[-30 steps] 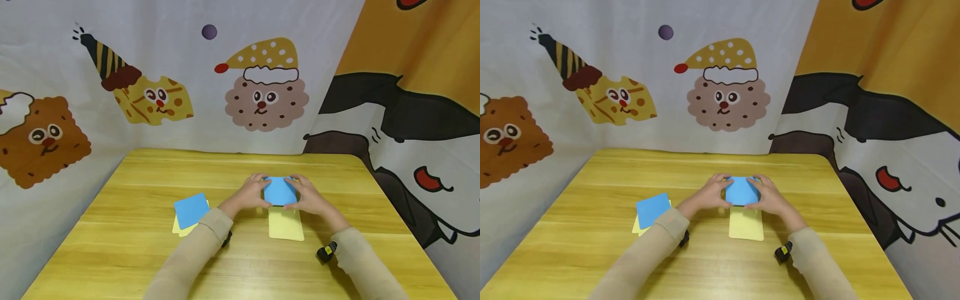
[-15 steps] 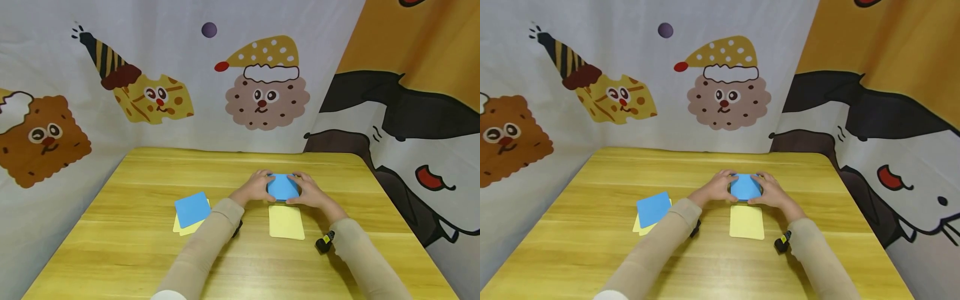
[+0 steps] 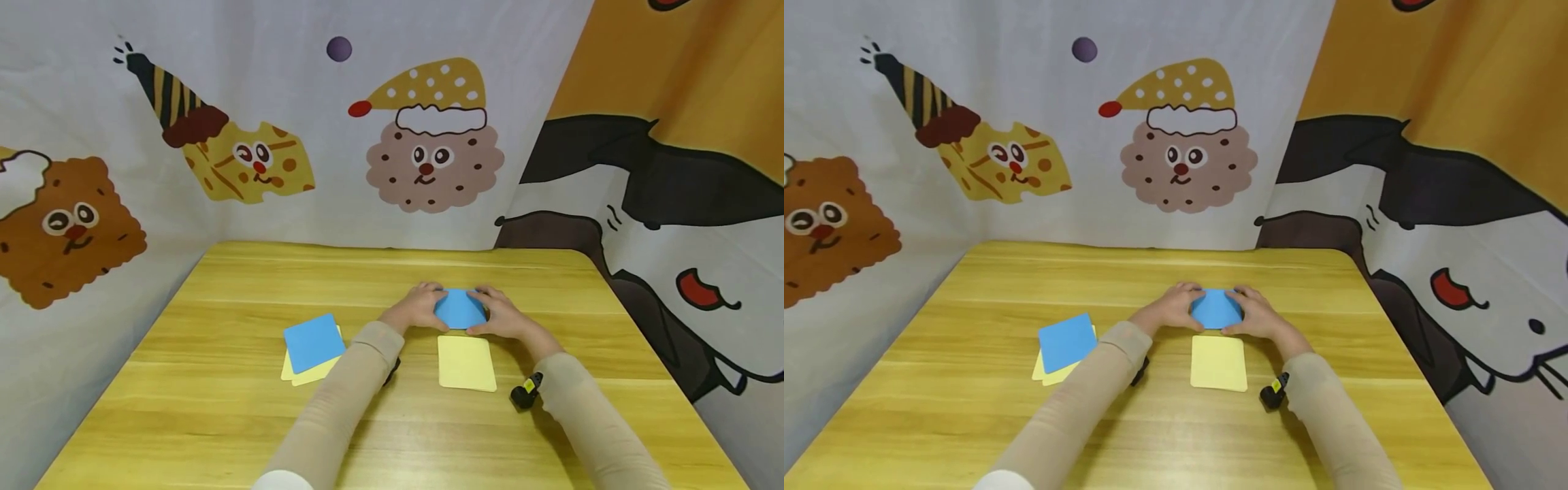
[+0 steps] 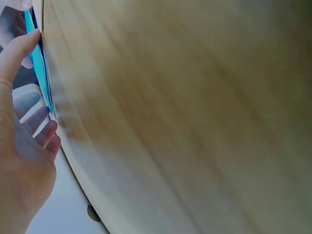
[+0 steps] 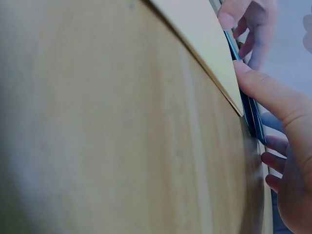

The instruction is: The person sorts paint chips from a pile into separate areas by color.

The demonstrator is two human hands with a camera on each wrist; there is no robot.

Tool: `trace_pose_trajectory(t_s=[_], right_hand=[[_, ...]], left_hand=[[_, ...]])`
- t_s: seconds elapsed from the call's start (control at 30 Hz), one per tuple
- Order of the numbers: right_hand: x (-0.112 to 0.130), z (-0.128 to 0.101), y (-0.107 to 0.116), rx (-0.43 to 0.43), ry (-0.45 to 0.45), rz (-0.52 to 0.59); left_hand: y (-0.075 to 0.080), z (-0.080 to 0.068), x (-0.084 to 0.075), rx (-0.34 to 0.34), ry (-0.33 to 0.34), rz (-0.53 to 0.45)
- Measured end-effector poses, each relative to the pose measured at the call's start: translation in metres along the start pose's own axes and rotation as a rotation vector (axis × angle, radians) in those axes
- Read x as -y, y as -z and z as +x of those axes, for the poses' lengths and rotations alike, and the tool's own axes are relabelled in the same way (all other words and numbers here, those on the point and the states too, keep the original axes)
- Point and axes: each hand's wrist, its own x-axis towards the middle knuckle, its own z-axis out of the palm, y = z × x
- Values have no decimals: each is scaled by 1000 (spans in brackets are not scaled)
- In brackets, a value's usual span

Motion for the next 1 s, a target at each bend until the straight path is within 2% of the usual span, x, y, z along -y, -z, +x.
trace_pose_trajectory(t_s=[0.23, 0.57, 1.0], right_hand=[[4, -1, 2, 9, -22, 31], [8, -7, 7, -6, -29, 24], [27, -26, 7, -62, 17, -35]], left_hand=[[1, -3, 4, -11, 15, -21], [1, -9, 3, -70, 11, -57], [4, -35, -5, -148, -46, -82]])
